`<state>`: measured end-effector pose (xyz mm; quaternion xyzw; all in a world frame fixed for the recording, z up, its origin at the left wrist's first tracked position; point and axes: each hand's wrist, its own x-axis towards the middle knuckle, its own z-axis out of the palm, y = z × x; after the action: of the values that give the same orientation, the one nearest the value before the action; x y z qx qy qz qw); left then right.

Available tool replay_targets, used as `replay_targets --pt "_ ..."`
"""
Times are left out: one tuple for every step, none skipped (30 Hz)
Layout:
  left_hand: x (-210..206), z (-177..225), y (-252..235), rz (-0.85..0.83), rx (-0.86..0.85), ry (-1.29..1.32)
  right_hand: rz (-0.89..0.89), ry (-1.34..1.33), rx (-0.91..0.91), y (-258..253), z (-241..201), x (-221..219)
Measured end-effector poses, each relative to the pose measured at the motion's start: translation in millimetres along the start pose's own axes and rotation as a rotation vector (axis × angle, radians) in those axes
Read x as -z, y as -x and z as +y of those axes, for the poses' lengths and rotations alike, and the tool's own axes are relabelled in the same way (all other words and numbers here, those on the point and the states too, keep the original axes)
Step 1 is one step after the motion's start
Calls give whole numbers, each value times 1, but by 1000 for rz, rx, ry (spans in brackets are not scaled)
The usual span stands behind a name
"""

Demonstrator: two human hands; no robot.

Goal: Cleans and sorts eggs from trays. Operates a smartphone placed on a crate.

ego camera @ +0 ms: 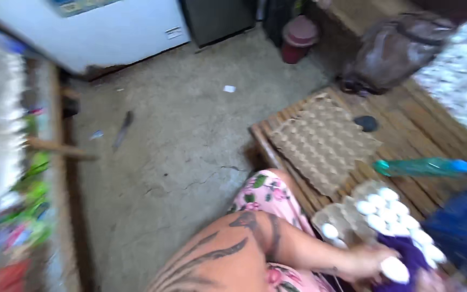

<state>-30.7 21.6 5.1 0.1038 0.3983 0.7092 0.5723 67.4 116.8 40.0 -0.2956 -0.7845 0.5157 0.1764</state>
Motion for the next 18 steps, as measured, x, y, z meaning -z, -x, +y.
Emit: replay_targets --pt "0 5 3 29 31 80 24 10 5 7 -6 -12" --pt "1 7 5 49 37 144 61 10 63 14 -5 -25" --pt "1 7 7 50 45 212 88 20 157 19 3 -35" --pt "-1 10 9 90 79 255 117 70 238 21 11 -42" --pt "-1 8 11 115 93 248 137 180 302 25 17 -45" --pt "2 2 11 113 64 201 155 291 368 26 20 -45" --pt "7 -10 8 101 9 129 164 376 418 26 18 -41" --pt "19 -22 3 27 -54 57 153 423 438 25 13 -35" --pt "30 -34 -5 -46 -90 15 132 444 432 22 9 -27" --pt "31 -35 -10 -85 -74 -58 111 446 409 18 7 -19" --pt "31 -37 -14 -82 -47 -91 100 419 379 15 7 -11" --pt "28 -37 -17 -84 -25 -101 87 376 327 13 6 -3" --pt "23 -36 -17 -119 -22 -109 66 314 253 11 4 3" --pt "13 -32 -14 -143 -30 -139 49 233 182 9 3 9" --pt "2 -28 -10 -144 -31 -150 43 144 131 8 6 14" --pt "-8 -24 -8 -120 -20 -160 40 63 82 9 9 17" --pt "-12 -21 -7 -131 -15 -130 49 4 46 12 10 19" --pt "-13 -20 -8 -142 -21 -102 77 -30 32 17 12 18"
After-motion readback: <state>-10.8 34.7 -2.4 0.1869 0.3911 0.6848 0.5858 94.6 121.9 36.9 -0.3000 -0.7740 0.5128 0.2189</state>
